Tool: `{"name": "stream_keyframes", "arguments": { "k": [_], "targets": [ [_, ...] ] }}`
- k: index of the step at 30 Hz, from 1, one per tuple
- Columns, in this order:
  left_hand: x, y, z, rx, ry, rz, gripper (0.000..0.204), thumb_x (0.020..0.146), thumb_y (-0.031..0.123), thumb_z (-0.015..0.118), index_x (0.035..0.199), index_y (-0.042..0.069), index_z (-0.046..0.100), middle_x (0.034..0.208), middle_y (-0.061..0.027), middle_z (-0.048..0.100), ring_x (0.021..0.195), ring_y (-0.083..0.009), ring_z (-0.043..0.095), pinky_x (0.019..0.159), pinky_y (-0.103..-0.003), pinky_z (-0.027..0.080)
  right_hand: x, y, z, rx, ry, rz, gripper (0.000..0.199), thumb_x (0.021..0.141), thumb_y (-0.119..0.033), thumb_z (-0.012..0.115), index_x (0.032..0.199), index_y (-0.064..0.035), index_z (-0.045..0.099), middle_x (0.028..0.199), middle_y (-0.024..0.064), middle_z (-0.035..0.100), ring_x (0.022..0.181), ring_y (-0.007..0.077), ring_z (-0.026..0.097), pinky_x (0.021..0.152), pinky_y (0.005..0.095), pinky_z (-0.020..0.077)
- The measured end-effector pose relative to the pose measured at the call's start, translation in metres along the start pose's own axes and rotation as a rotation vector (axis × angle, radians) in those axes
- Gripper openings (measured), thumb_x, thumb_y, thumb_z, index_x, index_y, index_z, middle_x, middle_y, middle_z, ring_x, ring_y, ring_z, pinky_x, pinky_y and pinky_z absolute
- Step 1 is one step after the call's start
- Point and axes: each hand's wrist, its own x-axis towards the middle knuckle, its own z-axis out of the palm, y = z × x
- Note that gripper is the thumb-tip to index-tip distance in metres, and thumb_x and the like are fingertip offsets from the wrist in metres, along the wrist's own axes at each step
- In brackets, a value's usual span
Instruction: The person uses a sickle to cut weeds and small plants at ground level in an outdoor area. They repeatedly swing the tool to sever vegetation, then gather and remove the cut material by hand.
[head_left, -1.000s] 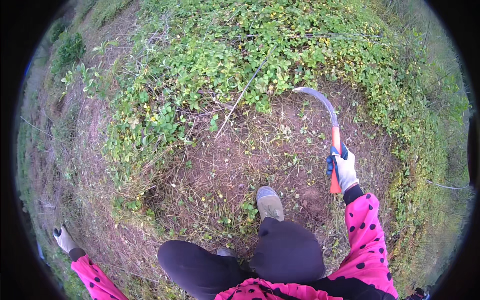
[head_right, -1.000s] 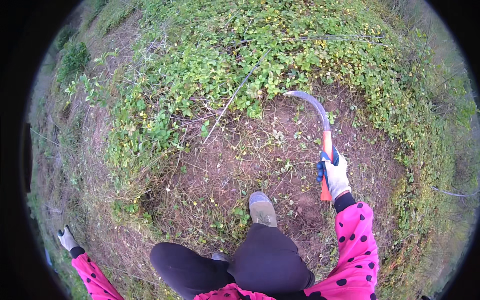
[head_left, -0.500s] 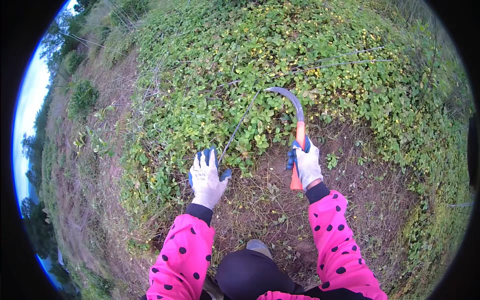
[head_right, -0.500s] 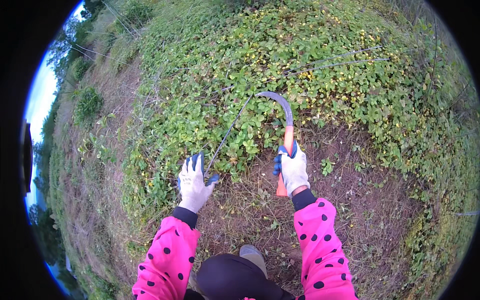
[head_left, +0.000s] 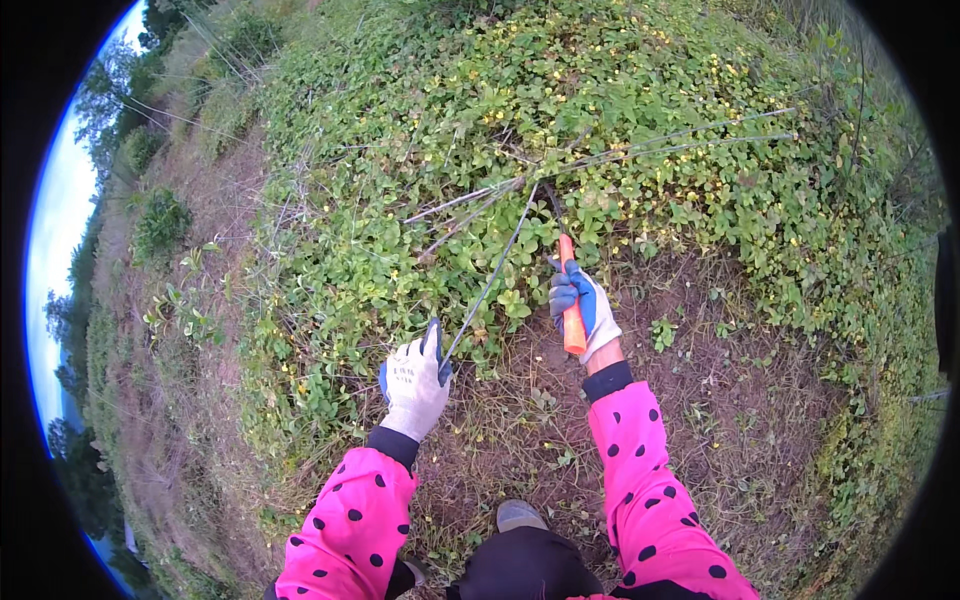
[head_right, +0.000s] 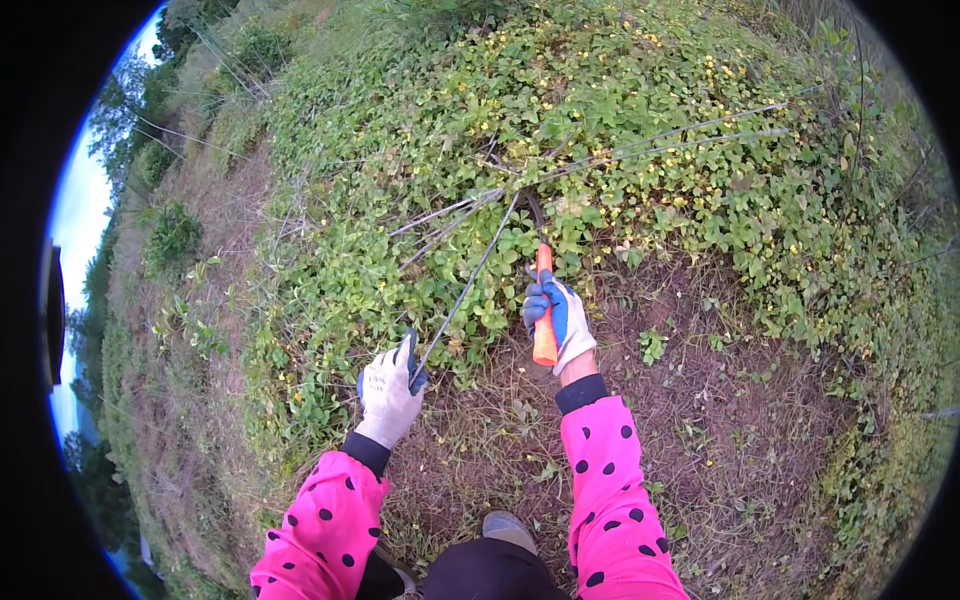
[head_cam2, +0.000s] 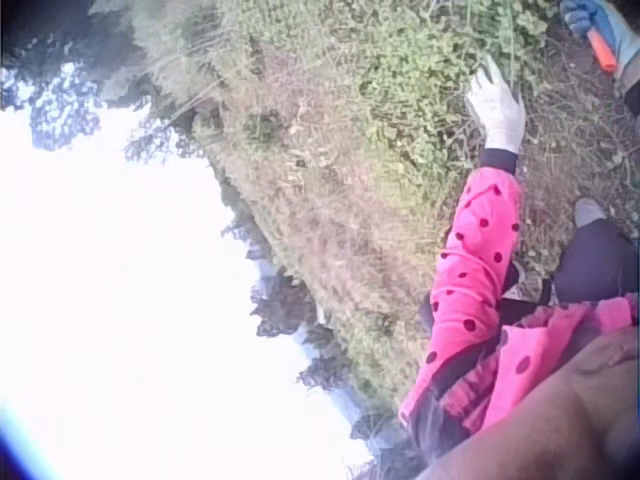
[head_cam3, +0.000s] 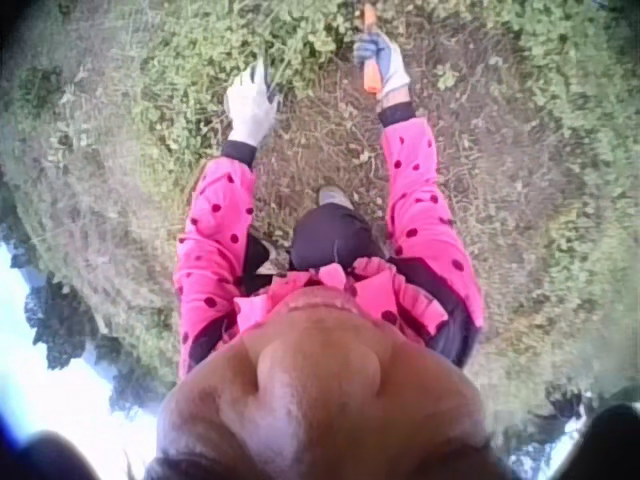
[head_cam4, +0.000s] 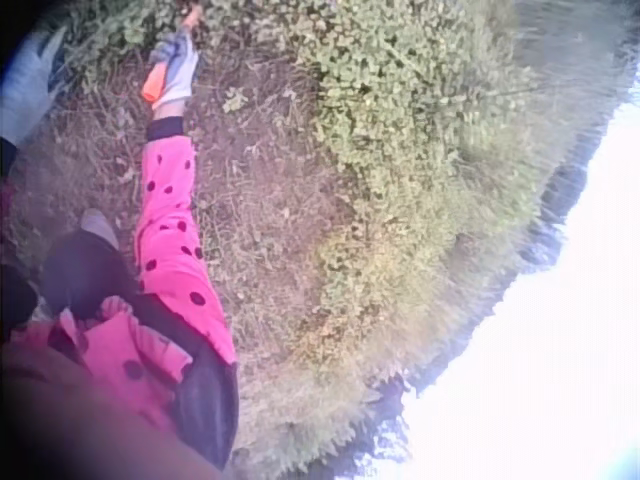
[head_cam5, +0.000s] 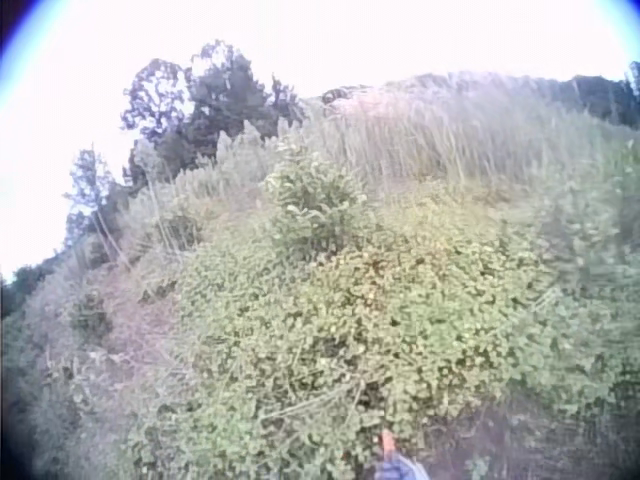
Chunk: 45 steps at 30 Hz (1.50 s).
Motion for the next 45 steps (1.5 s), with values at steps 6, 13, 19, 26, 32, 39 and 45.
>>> {"name": "stream_keyframes", "arguments": {
  "k": [6,13,19,26,32,39,45],
  "targets": [
    [0.020,0.046,0.030,0.104,0.248,0.297,0.093,0.065,0.029,0.071,0.138,0.004,0.018,0.142,-0.0254,0.012,0.129,-0.0415,0.017,0.097,-0.054,0.021,-0.106,0.044,-0.015,0.194,0.053,0.075,0.041,0.093,-0.023,0.044,0.130,-0.0083,0.034,0.067,-0.0029,0.036,0.052,0.0042,0.034,0.044,0.0183,0.0306],
    [0.132,0.115,0.050,-0.103,0.031,-0.012,0.116,0.059,0.045,0.074,0.137,-0.004,0.004,0.142,-0.0252,0.013,0.132,-0.0381,0.014,0.107,-0.043,0.014,-0.143,0.071,0.004,0.236,0.137,0.016,0.045,0.092,-0.022,0.045,0.133,-0.0098,0.032,0.067,-0.0034,0.035,0.052,0.0036,0.032,0.045,0.0176,0.0305],
    [0.151,0.122,0.064,-0.294,-0.034,0.166,0.096,0.059,0.032,0.071,0.133,-0.006,0.022,0.133,-0.0238,0.033,0.121,-0.0365,0.034,0.102,-0.039,0.029,-0.168,0.075,0.001,0.179,0.187,-0.056,0.047,0.091,-0.020,0.047,0.135,-0.0115,0.030,0.068,-0.0024,0.037,0.052,0.0043,0.033,0.045,0.0177,0.0311],
    [0.153,0.098,0.063,-0.268,-0.156,0.157,0.049,0.068,0.034,0.064,0.102,0.001,0.053,0.102,-0.0202,0.056,0.096,-0.0344,0.055,0.083,-0.040,0.045,-0.164,0.090,0.026,-0.048,0.271,-0.133,0.045,0.090,-0.018,0.047,0.133,-0.0126,0.033,0.069,-0.0007,0.040,0.050,0.0063,0.036,0.044,0.0204,0.0351],
    [0.108,0.106,0.048,-0.133,0.185,0.198,0.019,0.075,0.026,0.058,0.077,0.007,0.053,0.070,-0.0128,0.058,0.065,-0.0307,0.059,0.058,-0.042,0.047,-0.159,0.084,-0.058,-0.582,0.703,-0.415,0.039,0.086,-0.009,0.053,0.123,-0.0084,0.042,0.074,0.0055,0.054,0.057,0.0142,0.051,0.049,0.0320,0.0462],
    [0.058,0.086,0.040,0.030,0.085,0.112,0.023,0.074,0.024,0.060,0.087,0.006,0.052,0.070,-0.0098,0.060,0.066,-0.0268,0.062,0.057,-0.040,0.048,-0.159,0.087,0.008,-1.418,0.426,-0.412,0.083,0.071,-0.018,0.072,0.136,-0.0030,0.022,0.130,0.0171,0.040,0.115,0.0244,0.045,0.096,0.0377,0.0385],
    [0.063,0.102,0.038,-0.014,0.003,0.051,0.026,0.077,0.027,0.059,0.091,0.005,0.052,0.076,-0.0108,0.062,0.072,-0.0274,0.063,0.062,-0.038,0.049,0.011,0.026,0.053,-0.524,0.352,-0.362,0.032,0.088,-0.028,0.053,0.108,-0.0027,0.053,0.098,0.0069,0.058,0.082,0.0136,0.057,0.070,0.0297,0.0501]
  ]
}}
